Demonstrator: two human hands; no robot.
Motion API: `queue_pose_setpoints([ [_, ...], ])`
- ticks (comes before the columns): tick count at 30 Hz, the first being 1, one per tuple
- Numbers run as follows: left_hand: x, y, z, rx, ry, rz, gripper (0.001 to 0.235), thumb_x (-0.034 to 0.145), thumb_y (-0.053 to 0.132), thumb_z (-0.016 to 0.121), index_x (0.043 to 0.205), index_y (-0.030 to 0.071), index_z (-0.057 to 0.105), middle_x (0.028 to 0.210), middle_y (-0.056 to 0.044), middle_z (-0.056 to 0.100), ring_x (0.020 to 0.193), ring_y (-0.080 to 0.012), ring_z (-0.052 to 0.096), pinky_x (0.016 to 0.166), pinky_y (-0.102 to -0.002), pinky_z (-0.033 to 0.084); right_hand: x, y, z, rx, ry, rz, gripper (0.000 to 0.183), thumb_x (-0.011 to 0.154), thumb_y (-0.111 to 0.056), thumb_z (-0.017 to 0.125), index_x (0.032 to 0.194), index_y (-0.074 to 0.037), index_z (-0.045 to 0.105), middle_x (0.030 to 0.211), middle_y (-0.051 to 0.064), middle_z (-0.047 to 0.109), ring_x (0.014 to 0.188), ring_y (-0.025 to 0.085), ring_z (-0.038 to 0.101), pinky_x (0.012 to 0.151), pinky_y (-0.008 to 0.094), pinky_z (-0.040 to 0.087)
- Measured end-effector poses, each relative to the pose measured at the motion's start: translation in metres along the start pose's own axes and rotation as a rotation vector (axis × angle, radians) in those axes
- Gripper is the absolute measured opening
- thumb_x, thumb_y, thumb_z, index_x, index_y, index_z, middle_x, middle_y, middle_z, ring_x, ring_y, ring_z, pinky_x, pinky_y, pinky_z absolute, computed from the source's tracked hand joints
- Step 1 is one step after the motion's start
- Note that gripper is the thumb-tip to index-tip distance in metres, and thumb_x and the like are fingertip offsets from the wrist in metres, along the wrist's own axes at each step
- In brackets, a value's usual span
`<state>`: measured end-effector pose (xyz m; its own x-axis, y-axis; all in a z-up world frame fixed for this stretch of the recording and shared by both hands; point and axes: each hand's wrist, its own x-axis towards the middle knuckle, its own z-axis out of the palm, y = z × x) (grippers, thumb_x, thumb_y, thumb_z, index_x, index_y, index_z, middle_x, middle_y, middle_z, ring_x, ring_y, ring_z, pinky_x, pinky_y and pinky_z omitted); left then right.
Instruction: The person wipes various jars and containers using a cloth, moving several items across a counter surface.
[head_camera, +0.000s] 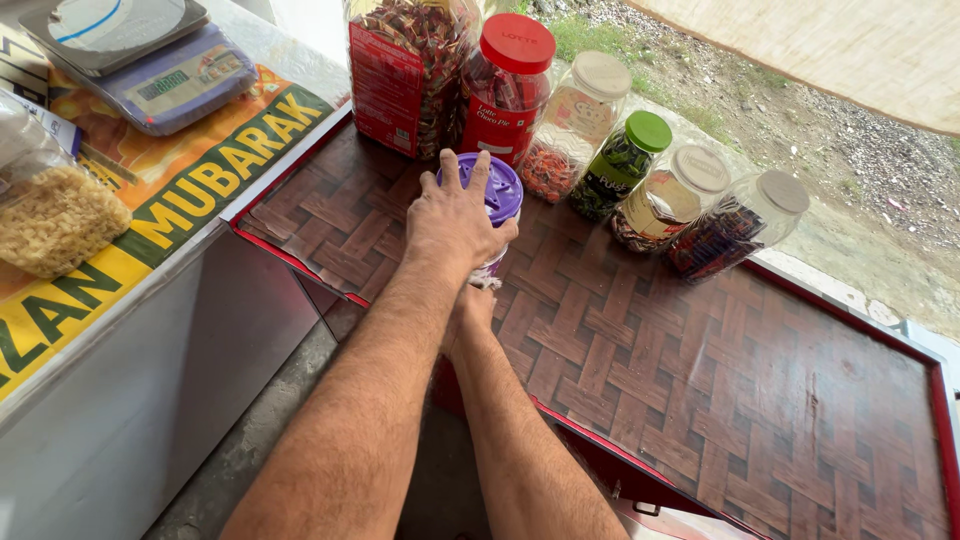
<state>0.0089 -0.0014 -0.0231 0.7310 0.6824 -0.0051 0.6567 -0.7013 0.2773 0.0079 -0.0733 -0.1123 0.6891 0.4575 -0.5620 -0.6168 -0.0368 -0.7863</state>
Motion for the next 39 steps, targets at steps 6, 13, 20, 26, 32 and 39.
queue_pose_setpoints([
  [6,0.000,0.008,-0.008,0.001,0.016,-0.267,0.126,0.071,0.094,0.060,0.159,0.012,0.025,0.137,-0.021,0.040,0.122,-0.0328,0.054,0.074,-0.040,0.066,0.014,-0.010,0.004,-0.500,0.345,-0.593,0.068,0.099,-0.038,0.068,0.154,-0.013,0.036,0.155,0.014,0.041,0.145,0.031,0.041,0.117,0.045,0.036],
  [13,0.011,0.008,-0.033,0.161,-0.199,-0.259,0.124,0.075,0.100,0.042,0.160,0.012,0.021,0.096,-0.013,0.067,0.076,-0.0178,0.072,0.058,-0.033,0.059,0.000,-0.040,-0.006,-0.544,0.261,-0.488,0.079,0.095,-0.019,0.054,0.164,-0.022,0.014,0.161,0.015,0.037,0.147,0.033,0.041,0.120,0.048,0.034],
  [20,0.029,0.000,-0.021,0.125,-0.164,-0.282,0.117,0.079,0.100,0.043,0.146,0.004,0.041,0.112,-0.018,0.070,0.108,-0.0292,0.069,0.083,-0.045,0.062,0.017,-0.041,-0.009,-0.677,0.330,-0.713,0.071,0.098,-0.020,0.052,0.162,-0.012,0.022,0.155,0.025,0.042,0.143,0.040,0.042,0.117,0.051,0.034],
  [26,0.030,-0.033,0.025,0.086,0.360,0.247,0.086,0.091,0.073,0.053,0.161,0.030,0.030,0.163,-0.012,0.032,0.149,-0.0361,0.031,0.118,-0.061,0.035,0.038,-0.041,-0.026,-0.656,0.233,-0.657,0.048,0.097,-0.026,0.050,0.139,-0.006,0.059,0.141,0.020,0.061,0.137,0.033,0.058,0.118,0.046,0.045],
  [32,0.031,-0.032,0.009,0.074,-0.012,0.236,0.088,0.085,0.065,0.062,0.159,0.036,0.025,0.164,-0.015,0.018,0.147,-0.0398,0.018,0.115,-0.062,0.031,0.040,-0.015,-0.028,-0.631,0.152,-0.562,0.055,0.100,-0.024,0.044,0.153,-0.008,0.043,0.154,0.021,0.046,0.143,0.037,0.043,0.114,0.050,0.036],
  [39,0.003,0.023,-0.017,-0.122,-0.017,-0.296,0.099,0.088,0.082,0.053,0.164,0.023,0.032,0.152,-0.021,0.041,0.142,-0.0410,0.036,0.107,-0.058,0.051,0.038,-0.037,-0.031,-0.449,0.286,-0.740,0.051,0.101,-0.033,0.042,0.145,-0.010,0.055,0.146,0.019,0.062,0.133,0.032,0.062,0.112,0.046,0.048],
])
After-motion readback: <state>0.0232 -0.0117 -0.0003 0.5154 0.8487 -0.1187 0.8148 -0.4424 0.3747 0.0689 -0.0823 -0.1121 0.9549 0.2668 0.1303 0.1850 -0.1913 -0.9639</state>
